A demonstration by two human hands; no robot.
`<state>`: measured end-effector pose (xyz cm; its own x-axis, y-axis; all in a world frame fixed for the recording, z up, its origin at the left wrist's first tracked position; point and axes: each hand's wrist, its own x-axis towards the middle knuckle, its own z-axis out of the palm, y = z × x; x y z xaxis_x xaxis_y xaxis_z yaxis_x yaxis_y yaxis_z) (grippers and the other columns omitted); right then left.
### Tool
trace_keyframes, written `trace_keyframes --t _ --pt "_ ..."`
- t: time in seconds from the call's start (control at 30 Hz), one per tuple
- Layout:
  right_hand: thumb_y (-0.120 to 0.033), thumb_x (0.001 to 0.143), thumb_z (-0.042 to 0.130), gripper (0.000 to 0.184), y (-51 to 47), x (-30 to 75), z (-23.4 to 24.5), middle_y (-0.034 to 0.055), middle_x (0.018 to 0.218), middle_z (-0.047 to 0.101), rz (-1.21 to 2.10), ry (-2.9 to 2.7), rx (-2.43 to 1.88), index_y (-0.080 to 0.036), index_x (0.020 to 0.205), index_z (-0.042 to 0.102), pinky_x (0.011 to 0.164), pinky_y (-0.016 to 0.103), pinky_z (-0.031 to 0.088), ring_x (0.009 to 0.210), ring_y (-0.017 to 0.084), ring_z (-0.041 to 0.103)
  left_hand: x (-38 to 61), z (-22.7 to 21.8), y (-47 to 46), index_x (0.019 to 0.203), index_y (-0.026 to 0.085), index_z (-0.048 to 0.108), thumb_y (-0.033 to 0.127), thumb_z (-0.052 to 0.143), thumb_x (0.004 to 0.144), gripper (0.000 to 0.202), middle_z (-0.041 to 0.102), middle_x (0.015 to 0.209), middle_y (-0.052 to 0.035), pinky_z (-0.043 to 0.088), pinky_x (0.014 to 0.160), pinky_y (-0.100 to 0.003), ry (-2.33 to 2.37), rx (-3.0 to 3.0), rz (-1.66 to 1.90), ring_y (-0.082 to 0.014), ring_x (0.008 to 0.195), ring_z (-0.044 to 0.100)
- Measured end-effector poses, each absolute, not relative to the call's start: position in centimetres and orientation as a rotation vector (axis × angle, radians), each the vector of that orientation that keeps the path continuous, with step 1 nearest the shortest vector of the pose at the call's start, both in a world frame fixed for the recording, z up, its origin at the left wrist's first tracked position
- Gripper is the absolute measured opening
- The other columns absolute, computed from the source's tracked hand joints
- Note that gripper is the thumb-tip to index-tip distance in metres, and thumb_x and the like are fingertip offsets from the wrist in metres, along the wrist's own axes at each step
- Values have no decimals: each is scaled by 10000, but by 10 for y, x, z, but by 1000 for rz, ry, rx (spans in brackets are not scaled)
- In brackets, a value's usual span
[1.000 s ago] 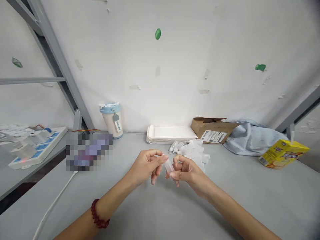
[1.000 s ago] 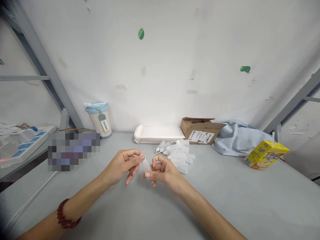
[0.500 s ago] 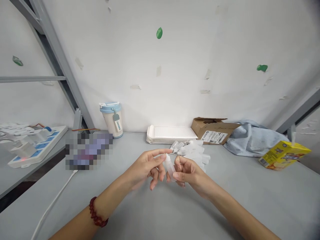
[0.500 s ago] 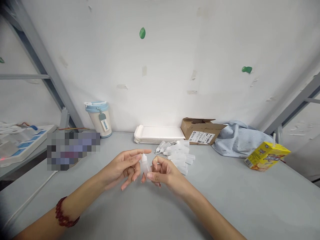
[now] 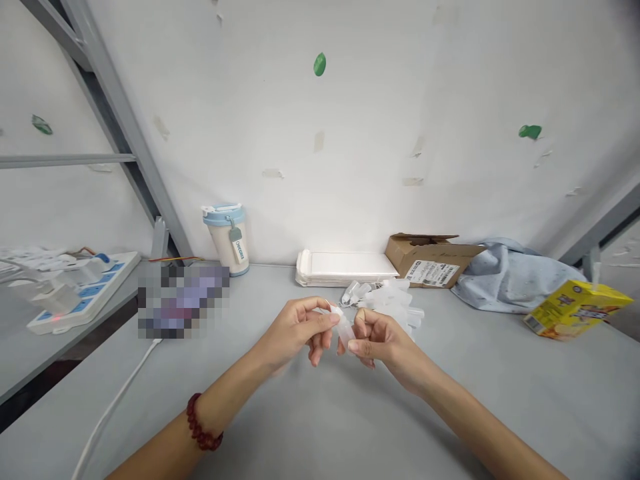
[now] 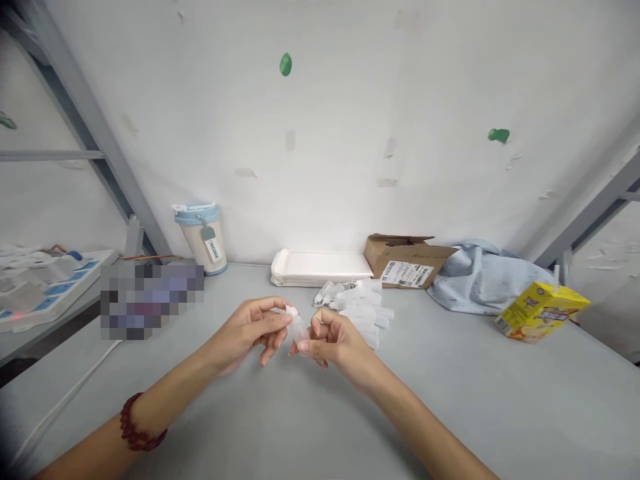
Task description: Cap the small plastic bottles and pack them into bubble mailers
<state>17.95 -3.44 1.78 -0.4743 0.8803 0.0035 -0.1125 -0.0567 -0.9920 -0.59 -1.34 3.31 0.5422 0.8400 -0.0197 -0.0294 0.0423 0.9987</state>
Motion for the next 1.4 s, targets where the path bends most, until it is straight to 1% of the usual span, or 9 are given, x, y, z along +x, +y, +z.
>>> trace_keyframes --t 0.2,0.33,0.47,0.63,0.83,1.0,1.07,1.23,1.4 --pt "-335 734 652 340 -35 180 12 -22 630 527 1655 -1466 -890 -200 668 347 462 214 287 498 68 423 -7 32 -10 889 146 547 353 553 788 230 569 574 14 376 413 -201 714 1425 744 -79 395 504" --pt "-346 751 637 345 -34 178 11 6 687 572 1658 -1477 -901 -204 672 332 464 214 277 520 79 438 -7 31 -9 874 143 558 377 564 777 254 564 552 15 378 417 -201 724 1412 745 -84 403 507" --pt "-371 720 660 373 -35 177 12 5 658 554 1618 -1436 -943 -202 650 334 459 216 263 531 95 451 -6 31 -9 840 132 571 446 571 759 323 549 527 19 372 405 -193 752 1411 779 -78 397 493" --pt "-368 742 643 358 -33 177 11 -26 595 504 1678 -1432 -938 -205 656 336 464 221 277 473 72 374 -4 26 -8 788 138 574 485 578 743 350 522 530 33 369 404 -186 750 1386 778 -69 399 486" --pt "-361 741 644 365 -35 177 11 -11 652 544 1809 -1319 -888 -204 672 323 451 213 266 446 49 317 -7 27 -7 913 153 619 469 558 771 352 486 584 36 376 434 -186 674 1335 706 -60 447 488" --pt "-359 758 625 346 -40 175 12 25 700 594 1904 -1319 -813 -207 691 322 434 217 254 437 46 307 -10 29 -8 958 142 643 479 527 790 395 471 579 26 375 451 -186 643 1340 626 -62 470 481" --pt "-361 767 614 321 -41 175 13 33 707 596 1898 -1336 -809 -204 706 340 433 218 262 441 46 312 -10 28 -9 952 145 653 477 529 789 391 494 620 10 380 460 -185 638 1335 621 -62 498 475" --pt "-372 764 610 302 -40 174 16 35 680 600 1843 -1334 -839 -202 726 363 436 222 293 447 55 334 -6 26 -9 903 142 688 448 565 769 355 561 788 -58 428 519 -189 647 1359 746 -118 715 485" --pt "-410 775 585 286 -37 175 19 -12 610 553 1773 -1259 -931 -217 795 375 435 213 298 434 58 328 -4 22 -7 886 129 692 416 626 725 336 562 728 -47 458 543 -223 700 1358 831 -118 666 506"
